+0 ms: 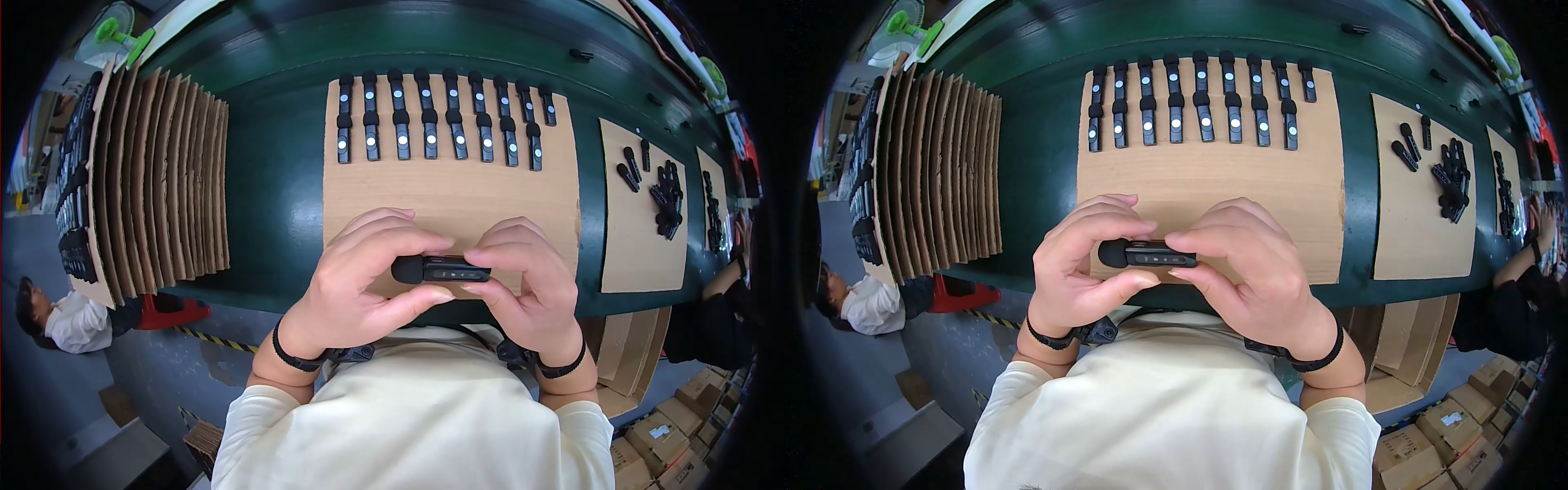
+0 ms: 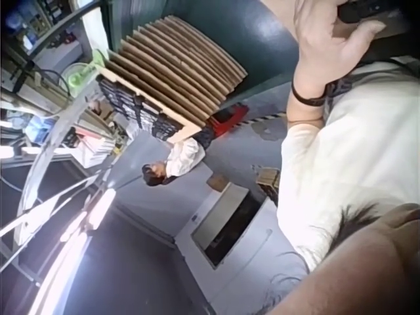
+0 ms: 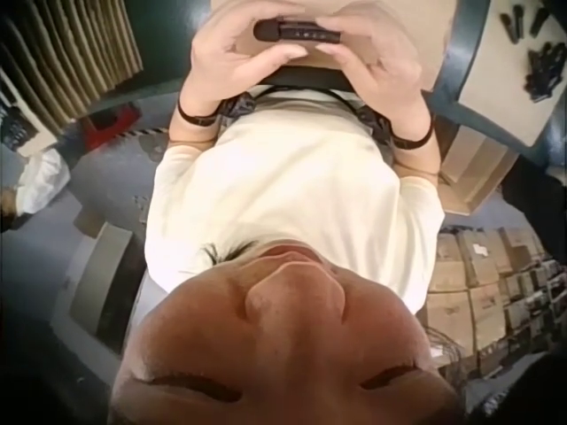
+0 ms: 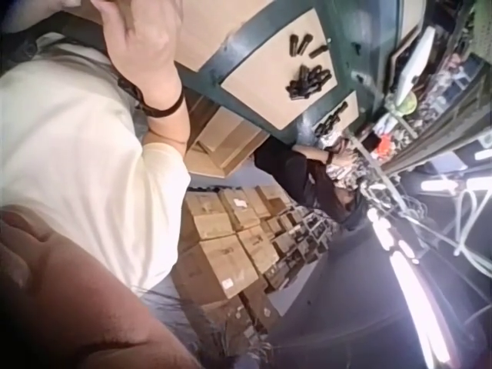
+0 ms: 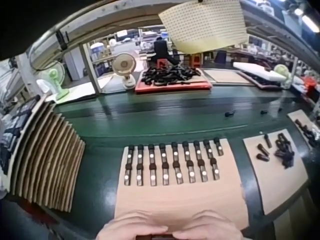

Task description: The person picks up a microphone and a clip, fits the clip onto the microphone, and places the assembled unit onto a cardboard sheet, repeating this process for multiple units.

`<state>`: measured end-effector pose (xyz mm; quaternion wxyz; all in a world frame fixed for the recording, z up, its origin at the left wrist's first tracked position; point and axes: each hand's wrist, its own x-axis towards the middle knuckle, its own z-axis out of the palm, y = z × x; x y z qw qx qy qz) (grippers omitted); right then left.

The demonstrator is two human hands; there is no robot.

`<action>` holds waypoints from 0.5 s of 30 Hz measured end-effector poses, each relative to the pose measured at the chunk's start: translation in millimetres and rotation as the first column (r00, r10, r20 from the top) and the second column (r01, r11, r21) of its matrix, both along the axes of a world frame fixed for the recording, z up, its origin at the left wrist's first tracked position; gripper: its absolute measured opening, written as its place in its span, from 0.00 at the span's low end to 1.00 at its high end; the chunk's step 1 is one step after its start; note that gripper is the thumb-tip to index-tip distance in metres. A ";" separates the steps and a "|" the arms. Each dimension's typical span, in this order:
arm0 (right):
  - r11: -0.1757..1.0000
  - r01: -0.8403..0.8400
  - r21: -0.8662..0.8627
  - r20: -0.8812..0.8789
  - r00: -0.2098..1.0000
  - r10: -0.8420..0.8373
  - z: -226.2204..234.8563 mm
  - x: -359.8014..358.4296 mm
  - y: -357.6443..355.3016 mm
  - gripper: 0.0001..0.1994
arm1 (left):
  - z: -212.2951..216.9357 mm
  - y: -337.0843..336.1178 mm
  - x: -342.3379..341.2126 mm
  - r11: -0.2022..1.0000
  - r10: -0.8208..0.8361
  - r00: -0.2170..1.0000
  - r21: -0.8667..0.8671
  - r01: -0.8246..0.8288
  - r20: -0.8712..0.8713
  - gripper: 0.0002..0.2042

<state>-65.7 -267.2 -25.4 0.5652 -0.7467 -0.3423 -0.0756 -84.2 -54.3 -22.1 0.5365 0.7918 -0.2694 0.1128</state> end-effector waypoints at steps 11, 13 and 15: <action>0.993 -0.020 0.116 -0.087 0.996 0.030 -3.6 -1.6 2.5 0.17 | -0.1 -3.9 3.1 0.999 -0.051 0.998 0.003 0.051 -0.037 0.12; 0.996 -0.020 0.090 -0.060 0.998 0.026 0.7 -2.4 5.1 0.17 | -2.0 -7.6 5.9 0.998 -0.062 0.998 0.018 0.062 -0.005 0.13; 0.999 -0.023 0.036 -0.006 1.000 0.023 5.2 -2.9 7.4 0.16 | -3.3 -8.4 6.8 0.997 -0.071 0.997 0.026 0.071 0.012 0.14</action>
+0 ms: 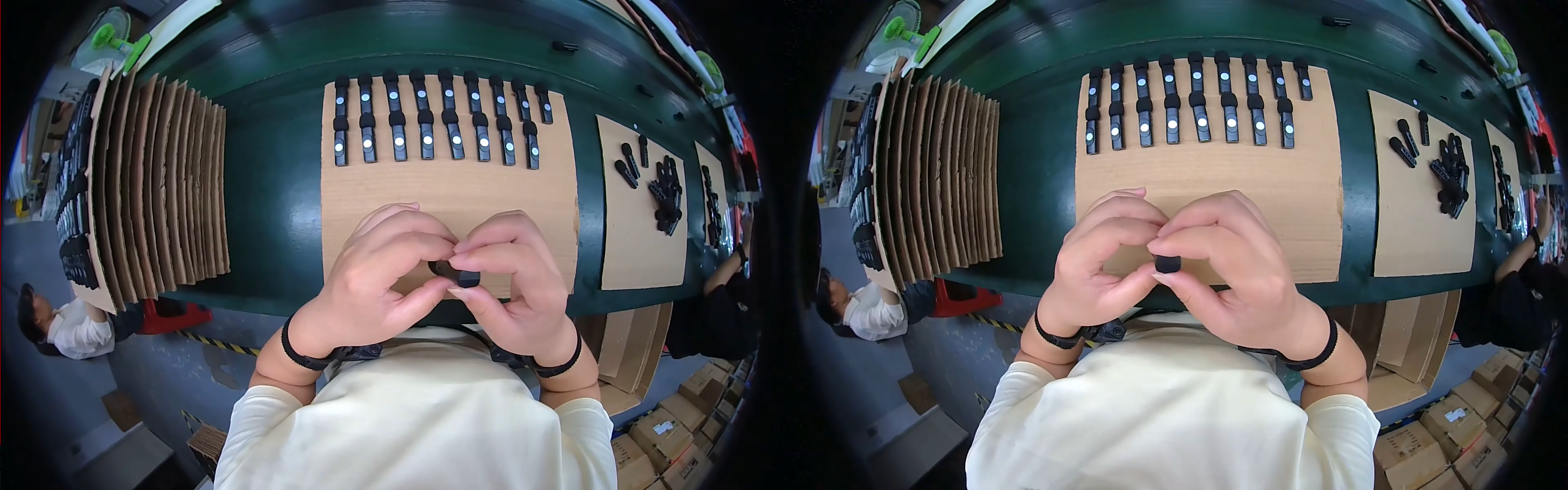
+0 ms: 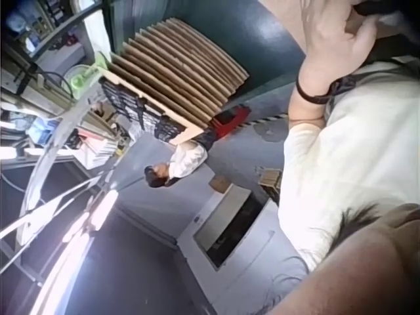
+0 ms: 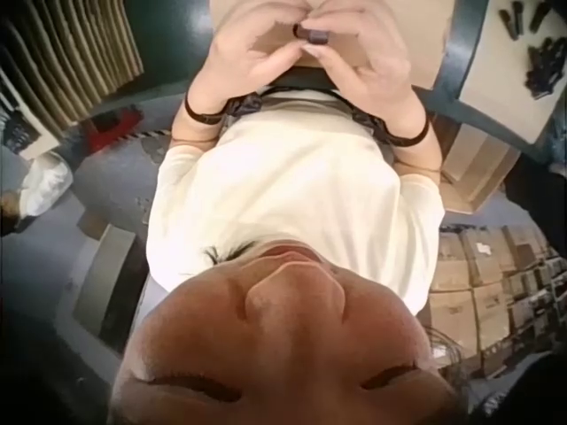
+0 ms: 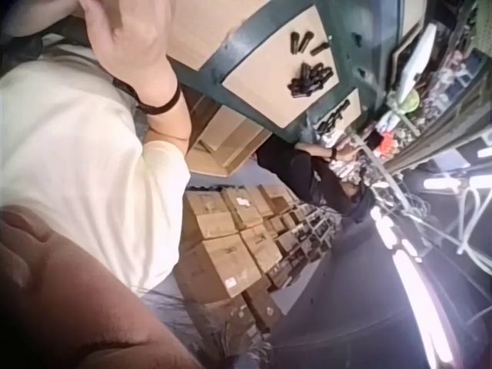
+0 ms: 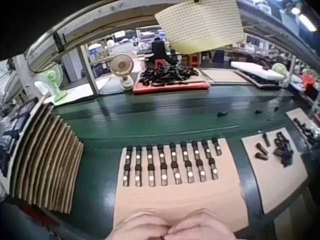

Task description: The person picks up a microphone and a clip, fits the clip onto the microphone, and places the assembled unit onto a cardboard sheet, repeating this process for multiple units.

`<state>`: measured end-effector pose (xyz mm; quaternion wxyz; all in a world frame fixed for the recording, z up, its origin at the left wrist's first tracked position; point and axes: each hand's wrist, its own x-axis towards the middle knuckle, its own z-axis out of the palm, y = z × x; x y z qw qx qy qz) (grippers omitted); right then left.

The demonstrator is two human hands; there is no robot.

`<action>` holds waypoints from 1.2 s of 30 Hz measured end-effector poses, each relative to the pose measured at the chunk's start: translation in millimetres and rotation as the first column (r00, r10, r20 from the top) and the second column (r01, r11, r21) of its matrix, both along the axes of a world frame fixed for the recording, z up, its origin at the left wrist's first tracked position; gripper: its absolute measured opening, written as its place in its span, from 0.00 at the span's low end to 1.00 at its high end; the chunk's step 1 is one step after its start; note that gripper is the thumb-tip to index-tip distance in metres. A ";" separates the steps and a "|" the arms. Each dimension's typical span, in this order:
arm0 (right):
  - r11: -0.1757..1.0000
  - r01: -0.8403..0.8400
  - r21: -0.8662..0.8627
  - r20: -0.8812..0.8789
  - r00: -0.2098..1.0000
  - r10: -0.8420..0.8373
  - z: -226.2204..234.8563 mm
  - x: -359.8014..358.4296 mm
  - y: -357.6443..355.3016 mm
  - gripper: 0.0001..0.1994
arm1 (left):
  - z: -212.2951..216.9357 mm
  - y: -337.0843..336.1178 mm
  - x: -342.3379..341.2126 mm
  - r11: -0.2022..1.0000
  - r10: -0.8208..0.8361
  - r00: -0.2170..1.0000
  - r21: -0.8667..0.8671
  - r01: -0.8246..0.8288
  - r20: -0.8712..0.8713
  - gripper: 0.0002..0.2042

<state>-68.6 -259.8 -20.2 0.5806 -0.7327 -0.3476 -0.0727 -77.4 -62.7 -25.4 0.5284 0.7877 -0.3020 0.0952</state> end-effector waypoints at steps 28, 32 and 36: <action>0.710 0.247 -0.659 0.332 0.943 -0.021 -41.7 96.1 -126.9 0.12 | -28.4 77.7 -4.2 0.879 0.468 0.858 0.018 -0.476 -0.209 0.09; 0.705 0.259 -0.660 0.332 0.943 -0.036 -47.3 102.3 -127.6 0.12 | -28.3 76.4 -2.2 0.878 0.471 0.854 0.025 -0.478 -0.219 0.09; 0.706 0.276 -0.652 0.340 0.939 -0.053 -47.4 110.1 -127.6 0.12 | -27.4 73.3 1.3 0.881 0.463 0.856 0.013 -0.473 -0.228 0.08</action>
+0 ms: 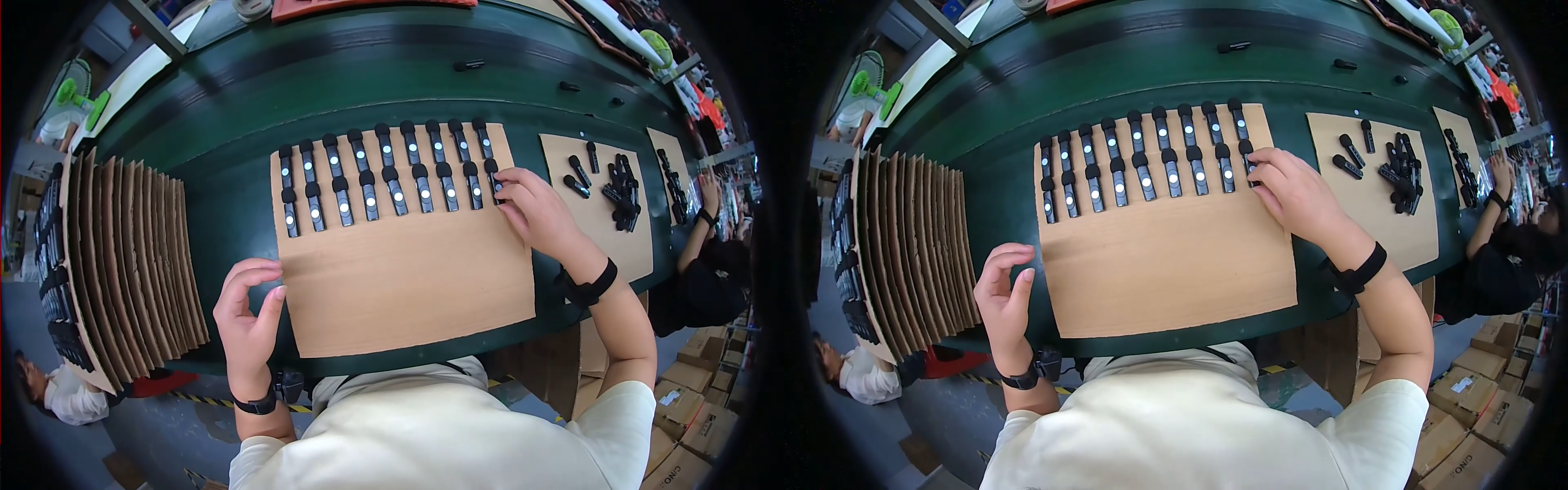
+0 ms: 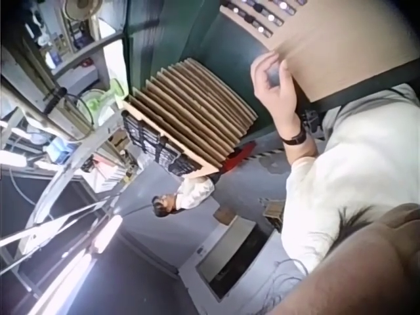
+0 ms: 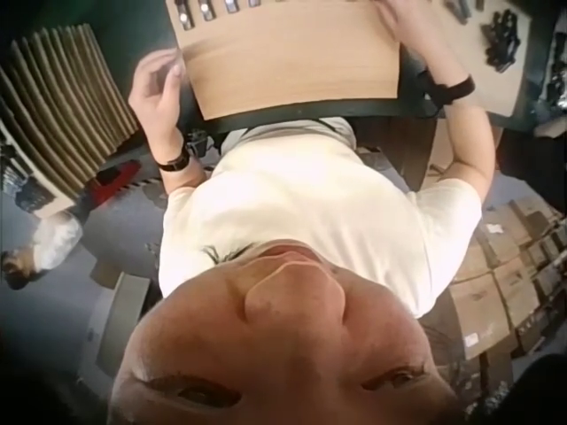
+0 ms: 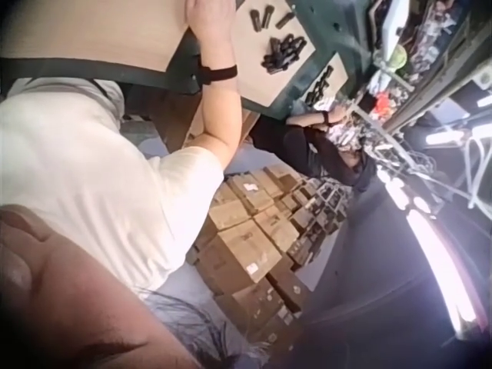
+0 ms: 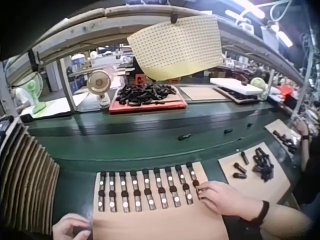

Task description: The person picks up a microphone and a clip, fits the clip onto the microphone, and places the assembled unit onto a cardboard sheet, repeating this process for multiple units.

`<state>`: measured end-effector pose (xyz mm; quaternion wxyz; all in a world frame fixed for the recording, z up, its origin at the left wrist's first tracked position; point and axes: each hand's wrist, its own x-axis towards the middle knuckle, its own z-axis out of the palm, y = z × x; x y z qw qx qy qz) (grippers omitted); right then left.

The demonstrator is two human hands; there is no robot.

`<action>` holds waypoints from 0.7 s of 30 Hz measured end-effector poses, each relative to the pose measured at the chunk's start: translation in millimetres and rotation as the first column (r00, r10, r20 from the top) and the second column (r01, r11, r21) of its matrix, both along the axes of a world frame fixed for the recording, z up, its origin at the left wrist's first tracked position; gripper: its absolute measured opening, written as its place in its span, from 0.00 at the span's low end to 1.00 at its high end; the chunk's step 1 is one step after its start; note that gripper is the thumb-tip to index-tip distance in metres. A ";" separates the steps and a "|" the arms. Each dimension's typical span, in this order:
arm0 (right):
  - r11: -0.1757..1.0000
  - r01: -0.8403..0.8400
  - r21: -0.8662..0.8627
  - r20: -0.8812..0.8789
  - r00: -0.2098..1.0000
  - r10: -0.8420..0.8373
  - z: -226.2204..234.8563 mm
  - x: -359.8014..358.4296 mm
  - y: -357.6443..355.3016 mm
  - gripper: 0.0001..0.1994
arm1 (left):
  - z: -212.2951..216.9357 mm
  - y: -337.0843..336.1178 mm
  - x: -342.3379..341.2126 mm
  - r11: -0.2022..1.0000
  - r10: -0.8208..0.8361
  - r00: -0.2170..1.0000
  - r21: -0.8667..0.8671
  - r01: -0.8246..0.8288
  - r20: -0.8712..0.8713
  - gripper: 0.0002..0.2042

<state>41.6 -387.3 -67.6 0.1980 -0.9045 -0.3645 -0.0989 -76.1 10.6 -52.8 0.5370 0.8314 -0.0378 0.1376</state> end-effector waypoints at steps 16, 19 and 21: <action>0.990 0.134 0.041 -0.035 0.991 -0.133 9.2 156.0 -21.7 0.13 | 0.3 -3.3 14.0 0.998 -0.017 0.999 0.052 0.020 -0.048 0.07; 0.985 0.173 -0.018 0.002 0.985 -0.173 0.4 200.9 -1.4 0.13 | 6.7 -6.5 13.1 0.996 0.012 0.999 0.084 -0.008 -0.046 0.07; 0.971 0.221 -0.090 0.060 0.975 -0.216 -8.6 225.1 12.0 0.13 | 10.5 -10.3 11.4 0.994 0.055 0.997 0.096 -0.050 -0.052 0.07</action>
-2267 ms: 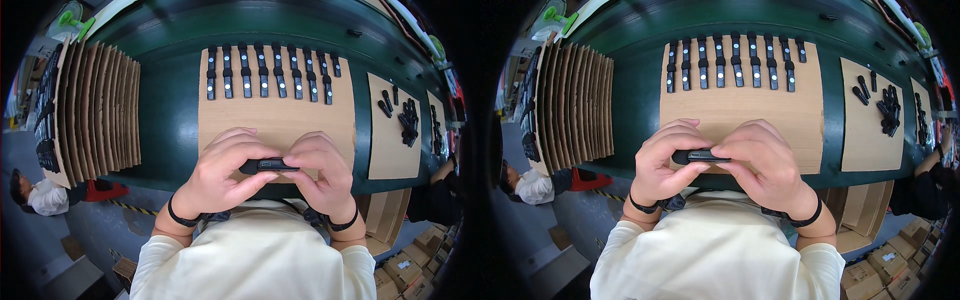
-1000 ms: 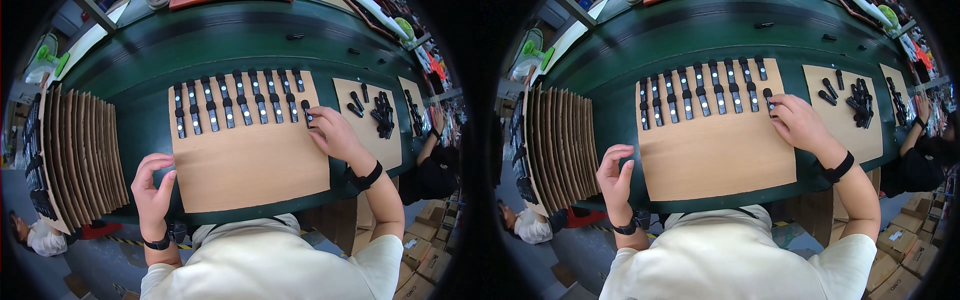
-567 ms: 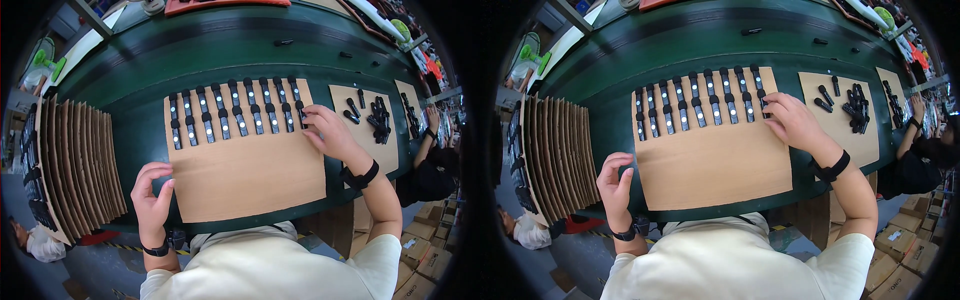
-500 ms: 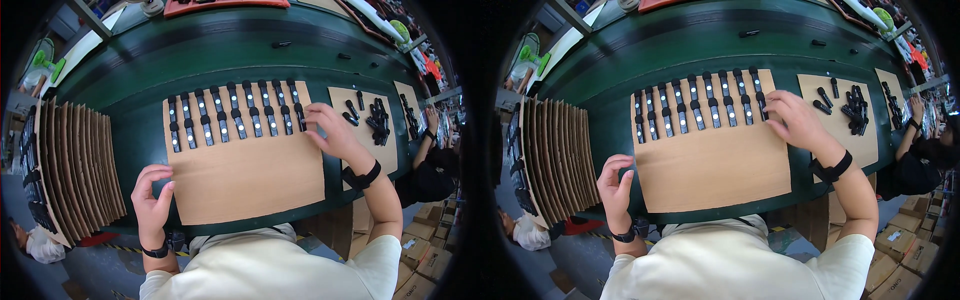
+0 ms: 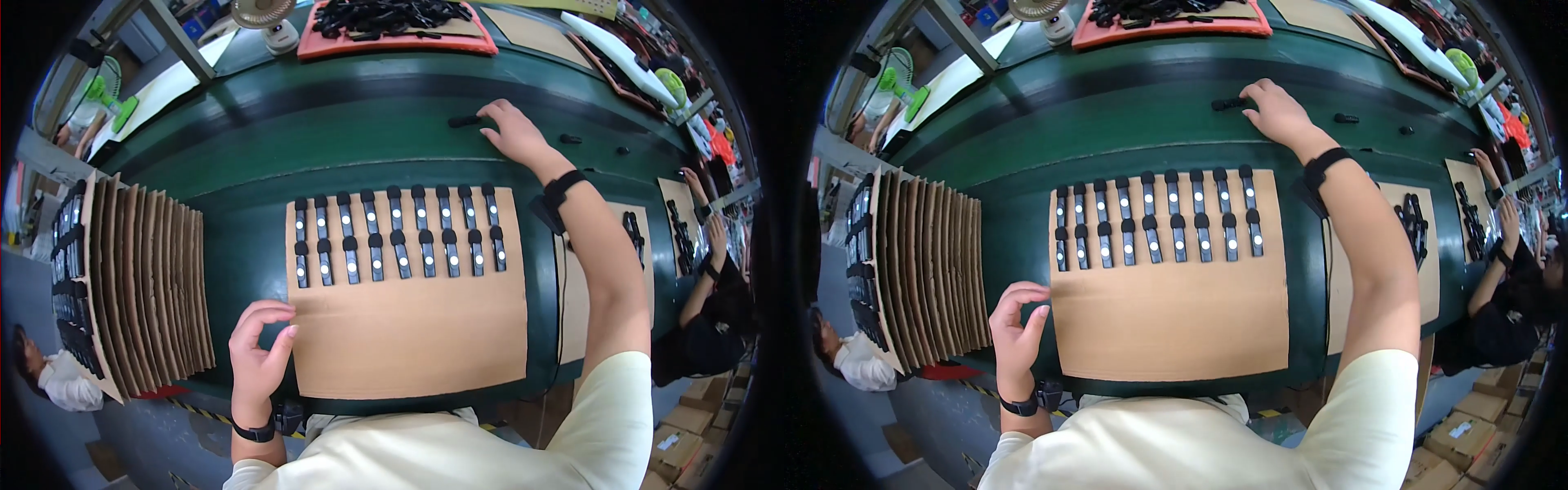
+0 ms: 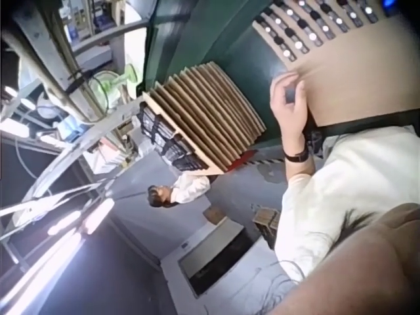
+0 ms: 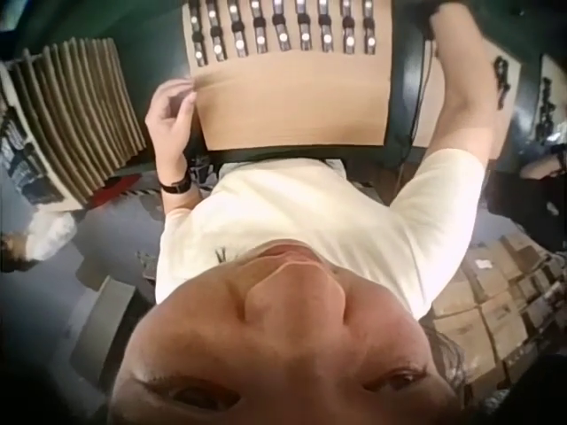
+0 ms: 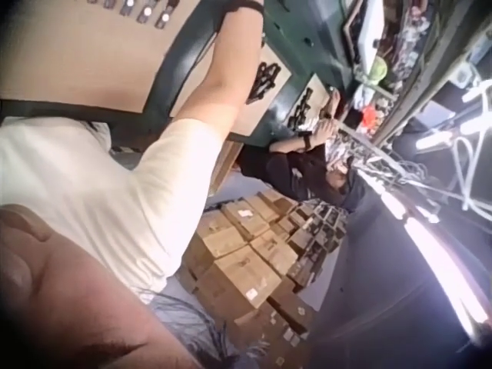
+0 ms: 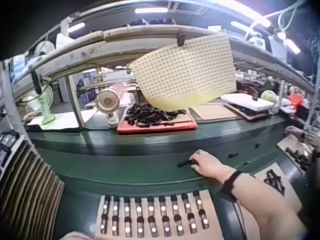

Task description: The person picks up a microphone and a clip, fits the clip onto the microphone, and places the assembled unit onto a cardboard sheet, repeating this process for multiple units.

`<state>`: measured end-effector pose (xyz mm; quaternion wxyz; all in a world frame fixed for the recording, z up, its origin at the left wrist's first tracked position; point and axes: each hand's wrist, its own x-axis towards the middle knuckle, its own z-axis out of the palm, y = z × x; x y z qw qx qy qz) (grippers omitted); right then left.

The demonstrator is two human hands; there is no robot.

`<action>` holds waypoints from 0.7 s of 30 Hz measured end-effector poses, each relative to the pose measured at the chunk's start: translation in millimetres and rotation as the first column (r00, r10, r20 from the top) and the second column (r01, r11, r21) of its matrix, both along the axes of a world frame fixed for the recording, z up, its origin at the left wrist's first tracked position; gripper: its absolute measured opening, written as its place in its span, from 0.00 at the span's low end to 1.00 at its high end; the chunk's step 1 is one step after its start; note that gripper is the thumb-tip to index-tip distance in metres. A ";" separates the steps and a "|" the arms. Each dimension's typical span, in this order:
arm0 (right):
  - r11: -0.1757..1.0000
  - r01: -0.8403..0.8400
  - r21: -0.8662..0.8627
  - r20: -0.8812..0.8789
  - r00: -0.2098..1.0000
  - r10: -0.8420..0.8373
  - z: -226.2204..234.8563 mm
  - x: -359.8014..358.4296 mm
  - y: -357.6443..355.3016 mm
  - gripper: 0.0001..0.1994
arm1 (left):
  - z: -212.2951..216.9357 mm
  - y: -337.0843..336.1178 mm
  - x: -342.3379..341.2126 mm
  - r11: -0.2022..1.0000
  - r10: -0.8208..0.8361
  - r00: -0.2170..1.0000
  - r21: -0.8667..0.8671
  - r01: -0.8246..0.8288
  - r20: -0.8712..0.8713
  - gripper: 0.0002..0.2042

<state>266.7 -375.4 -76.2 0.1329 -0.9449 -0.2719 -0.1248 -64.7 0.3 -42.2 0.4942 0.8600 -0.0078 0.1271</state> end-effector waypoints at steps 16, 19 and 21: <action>0.875 -0.035 0.482 -0.269 0.945 0.186 63.7 -140.7 18.1 0.10 | 12.3 -13.4 -8.1 0.995 -0.096 0.994 -0.029 0.097 0.054 0.08; 0.867 -0.030 0.498 -0.333 0.916 0.223 75.6 -229.8 13.3 0.10 | 11.4 -14.5 -8.0 0.974 -0.188 0.981 -0.119 0.194 0.055 0.08; 0.850 -0.032 0.526 -0.360 0.897 0.256 80.0 -268.6 21.9 0.10 | 11.6 -18.1 -10.2 0.957 -0.232 0.972 -0.171 0.235 0.042 0.09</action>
